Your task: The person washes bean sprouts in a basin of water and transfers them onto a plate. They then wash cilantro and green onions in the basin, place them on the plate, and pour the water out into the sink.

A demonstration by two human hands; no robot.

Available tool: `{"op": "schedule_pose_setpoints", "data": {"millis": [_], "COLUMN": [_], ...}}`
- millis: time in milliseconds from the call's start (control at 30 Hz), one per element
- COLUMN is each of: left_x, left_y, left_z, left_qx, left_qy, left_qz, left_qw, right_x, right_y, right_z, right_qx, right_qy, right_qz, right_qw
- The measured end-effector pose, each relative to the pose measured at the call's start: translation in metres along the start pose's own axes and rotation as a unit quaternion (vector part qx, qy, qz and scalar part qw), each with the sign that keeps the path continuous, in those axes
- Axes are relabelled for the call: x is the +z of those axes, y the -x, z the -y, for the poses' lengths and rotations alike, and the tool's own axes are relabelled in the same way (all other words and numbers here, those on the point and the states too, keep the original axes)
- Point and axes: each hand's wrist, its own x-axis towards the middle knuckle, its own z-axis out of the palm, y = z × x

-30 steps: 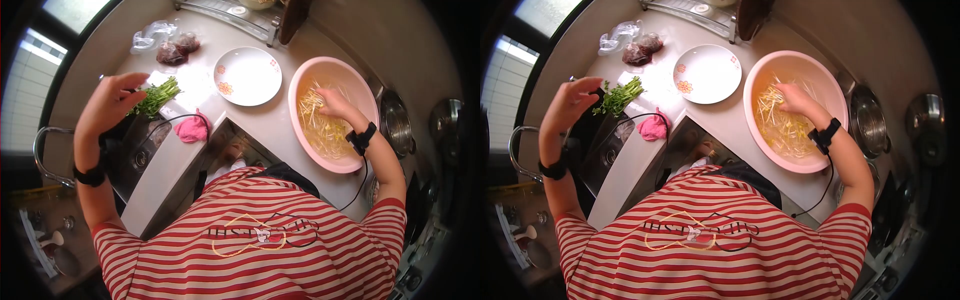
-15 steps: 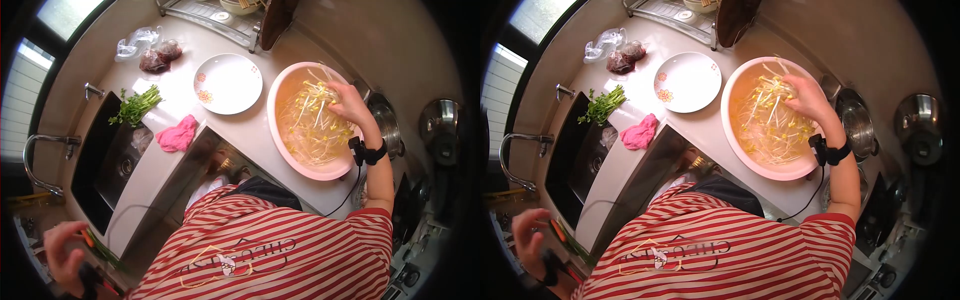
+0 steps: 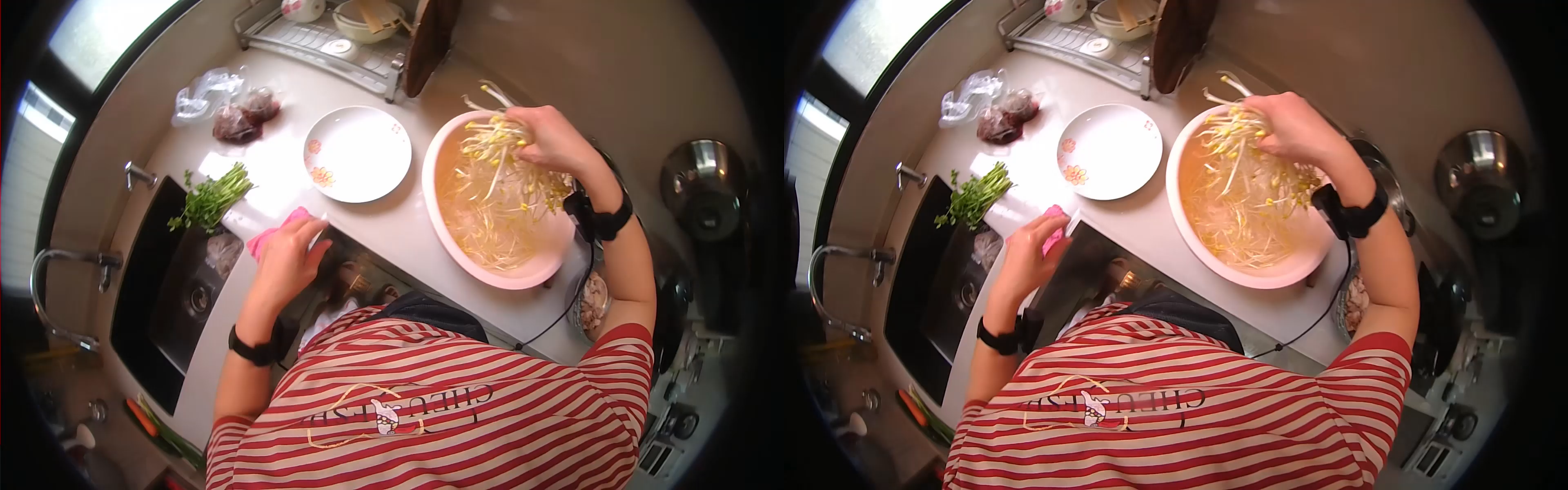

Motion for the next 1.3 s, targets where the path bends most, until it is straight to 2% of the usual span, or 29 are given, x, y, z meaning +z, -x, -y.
{"op": "schedule_pose_setpoints", "data": {"millis": [67,167,233,300,367,433,467,600,633,667,767,800,867,900,967,1033,1067,1100,1133,1167,1200,1233,1300], "left_x": [0.001,0.002,0.011,0.018,0.021,0.019,0.018,0.010,0.008,0.006,0.000,0.000,0.005,0.011,0.029,0.049,0.053,0.059,0.068,0.078,0.093,0.105,0.120], "left_y": [-0.026,-0.047,-0.056,-0.062,-0.066,-0.071,-0.073,-0.075,-0.074,-0.074,-0.074,-0.076,-0.078,-0.079,-0.084,-0.088,-0.089,-0.091,-0.096,-0.101,-0.107,-0.116,-0.130], "left_z": [0.000,0.010,0.025,0.040,0.051,0.057,0.063,0.084,0.089,0.094,0.096,0.096,0.093,0.089,0.077,0.064,0.052,0.046,0.042,0.042,0.048,0.056,0.073], "left_qx": [0.009,0.052,0.044,-0.045,-0.038,-0.017,-0.032,-0.071,-0.080,-0.090,-0.105,-0.106,-0.062,-0.063,0.025,0.156,0.193,0.196,0.237,0.278,0.300,0.309,0.270], "left_qy": [0.058,0.090,0.111,0.157,0.128,0.034,0.034,-0.004,0.001,0.005,-0.006,-0.005,-0.017,-0.016,-0.019,-0.090,-0.083,-0.081,-0.127,-0.171,-0.183,-0.178,-0.190], "left_qz": [0.029,0.016,0.014,0.047,0.038,0.009,0.006,0.018,0.018,0.019,0.011,0.010,0.011,0.014,-0.006,0.050,0.083,0.085,0.096,0.107,0.078,0.081,0.092], "left_qw": [0.998,0.994,0.993,0.985,0.990,0.999,0.999,0.997,0.997,0.996,0.994,0.994,0.998,0.998,1.000,0.982,0.974,0.973,0.958,0.939,0.933,0.931,0.940], "right_x": [0.000,-0.017,-0.030,-0.036,-0.026,-0.011,0.005,0.073,0.108,0.121,0.153,0.154,0.146,0.139,0.131,0.096,0.081,0.061,0.052,0.038,0.034,0.031,0.035], "right_y": [-0.004,-0.014,-0.025,-0.044,-0.071,-0.101,-0.120,-0.177,-0.186,-0.199,-0.216,-0.219,-0.215,-0.217,-0.214,-0.189,-0.175,-0.155,-0.139,-0.117,-0.099,-0.080,-0.035], "right_z": [0.001,0.019,0.042,0.064,0.075,0.096,0.098,0.123,0.104,0.121,0.131,0.127,0.127,0.125,0.106,0.095,0.085,0.080,0.067,0.061,0.041,0.025,-0.010], "right_qx": [-0.023,-0.008,-0.013,-0.046,-0.114,-0.095,-0.115,-0.126,-0.182,-0.119,-0.039,-0.040,-0.079,-0.069,-0.078,-0.097,-0.132,-0.116,-0.111,-0.067,-0.048,0.000,0.076], "right_qy": [-0.001,0.036,0.040,0.052,0.049,0.053,0.056,0.063,-0.066,0.107,0.131,0.132,0.058,0.078,0.010,-0.022,-0.016,-0.042,-0.046,-0.041,-0.044,-0.059,-0.051], "right_qz": [0.011,-0.014,-0.035,-0.060,-0.085,-0.048,-0.047,0.143,0.094,0.226,0.330,0.331,0.273,0.286,0.203,0.155,0.119,0.109,0.076,0.070,0.061,0.070,0.094], "right_qw": [1.000,0.999,0.998,0.996,0.989,0.993,0.991,0.980,0.976,0.961,0.934,0.933,0.957,0.953,0.976,0.983,0.984,0.986,0.990,0.994,0.996,0.996,0.991]}}
